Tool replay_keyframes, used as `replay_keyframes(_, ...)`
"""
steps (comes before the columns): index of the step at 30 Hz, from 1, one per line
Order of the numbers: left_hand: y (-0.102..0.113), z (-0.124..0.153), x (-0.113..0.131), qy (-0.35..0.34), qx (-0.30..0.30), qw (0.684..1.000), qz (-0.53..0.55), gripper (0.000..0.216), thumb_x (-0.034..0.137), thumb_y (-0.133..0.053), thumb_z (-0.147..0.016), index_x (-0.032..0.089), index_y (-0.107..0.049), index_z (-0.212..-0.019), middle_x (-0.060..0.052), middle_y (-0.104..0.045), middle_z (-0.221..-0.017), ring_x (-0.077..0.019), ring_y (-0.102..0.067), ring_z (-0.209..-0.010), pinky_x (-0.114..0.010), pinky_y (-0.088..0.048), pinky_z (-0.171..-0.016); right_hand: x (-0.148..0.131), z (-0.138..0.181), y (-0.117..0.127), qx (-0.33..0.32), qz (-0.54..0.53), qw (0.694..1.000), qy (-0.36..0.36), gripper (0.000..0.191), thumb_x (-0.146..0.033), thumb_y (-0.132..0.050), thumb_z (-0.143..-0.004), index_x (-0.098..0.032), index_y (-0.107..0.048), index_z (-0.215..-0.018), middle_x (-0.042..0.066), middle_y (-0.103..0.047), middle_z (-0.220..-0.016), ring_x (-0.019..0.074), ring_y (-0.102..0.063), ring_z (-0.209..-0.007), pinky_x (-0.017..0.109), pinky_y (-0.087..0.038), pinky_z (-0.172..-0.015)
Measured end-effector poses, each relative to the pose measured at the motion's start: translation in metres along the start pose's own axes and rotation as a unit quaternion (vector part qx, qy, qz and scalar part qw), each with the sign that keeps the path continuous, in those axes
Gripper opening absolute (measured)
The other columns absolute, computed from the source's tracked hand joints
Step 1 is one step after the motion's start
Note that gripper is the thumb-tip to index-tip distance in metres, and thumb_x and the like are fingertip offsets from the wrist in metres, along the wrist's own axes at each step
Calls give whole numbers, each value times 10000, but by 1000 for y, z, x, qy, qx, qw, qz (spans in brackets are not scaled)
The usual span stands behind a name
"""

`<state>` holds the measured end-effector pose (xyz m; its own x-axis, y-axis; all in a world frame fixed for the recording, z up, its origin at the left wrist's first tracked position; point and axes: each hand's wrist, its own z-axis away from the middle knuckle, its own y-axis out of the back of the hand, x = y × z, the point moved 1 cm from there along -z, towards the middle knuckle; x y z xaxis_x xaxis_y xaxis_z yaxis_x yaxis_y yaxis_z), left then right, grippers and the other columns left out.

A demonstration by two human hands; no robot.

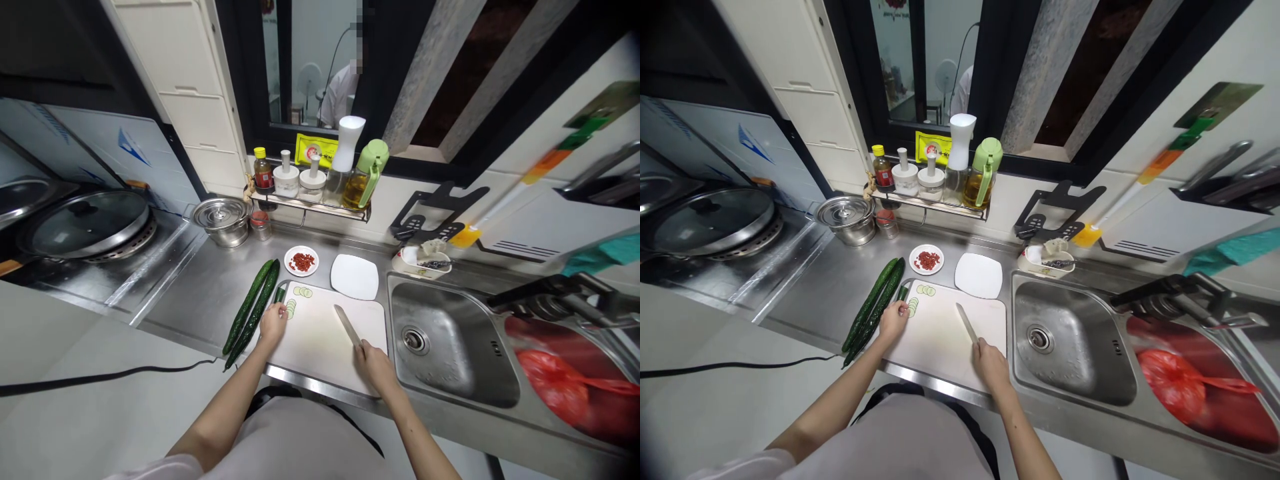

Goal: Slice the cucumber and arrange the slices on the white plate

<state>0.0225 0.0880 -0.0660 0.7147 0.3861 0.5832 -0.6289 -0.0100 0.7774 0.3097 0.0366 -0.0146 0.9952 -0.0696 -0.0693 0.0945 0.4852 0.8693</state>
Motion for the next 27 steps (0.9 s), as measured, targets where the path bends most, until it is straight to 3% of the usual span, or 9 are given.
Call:
replay_keyframes(6, 5, 0, 7, 9, 44, 998, 34, 264, 230, -575, -821, 202, -620, -1080, -41, -663, -940, -176, -616, -856, -255, -413, -742, 0, 0, 1, 3, -4, 1000, 4, 365, -328, -276, -993, -158, -573, -1119, 152, -701, -975, 233, -664, -937, 295, -426, -738)
replay_keyframes(11, 6, -8, 18, -23, 60, 997, 49, 253, 241, -530, -850, 197, -622, -1082, -54, -649, -961, -171, -608, -850, -265, -434, -790, -1, 1, 3, -6, -12, 1000, -6, 352, -335, -283, -993, -174, -574, -1112, 145, -698, -985, 223, -660, -945, 291, -420, -747)
replay_keyframes(17, -4, -25, 41, -81, 25, 996, 10, 263, 237, -516, -862, 212, -636, -1095, -70, -629, -1041, -193, -594, -941, -286, -429, -862, -1, 1, 4, -15, -14, 1000, -8, 353, -328, -286, -987, -171, -575, -1113, 143, -696, -983, 224, -656, -953, 291, -416, -752)
replay_keyframes(27, -20, -46, 71, -154, -53, 969, -187, 358, 241, -484, -883, 243, -596, -1223, -109, -577, -1149, -245, -502, -1104, -331, -395, -913, 2, 1, -1, 7, -25, 1000, -7, 363, -327, -281, -987, -166, -590, -1087, 141, -699, -957, 232, -663, -932, 297, -423, -760)
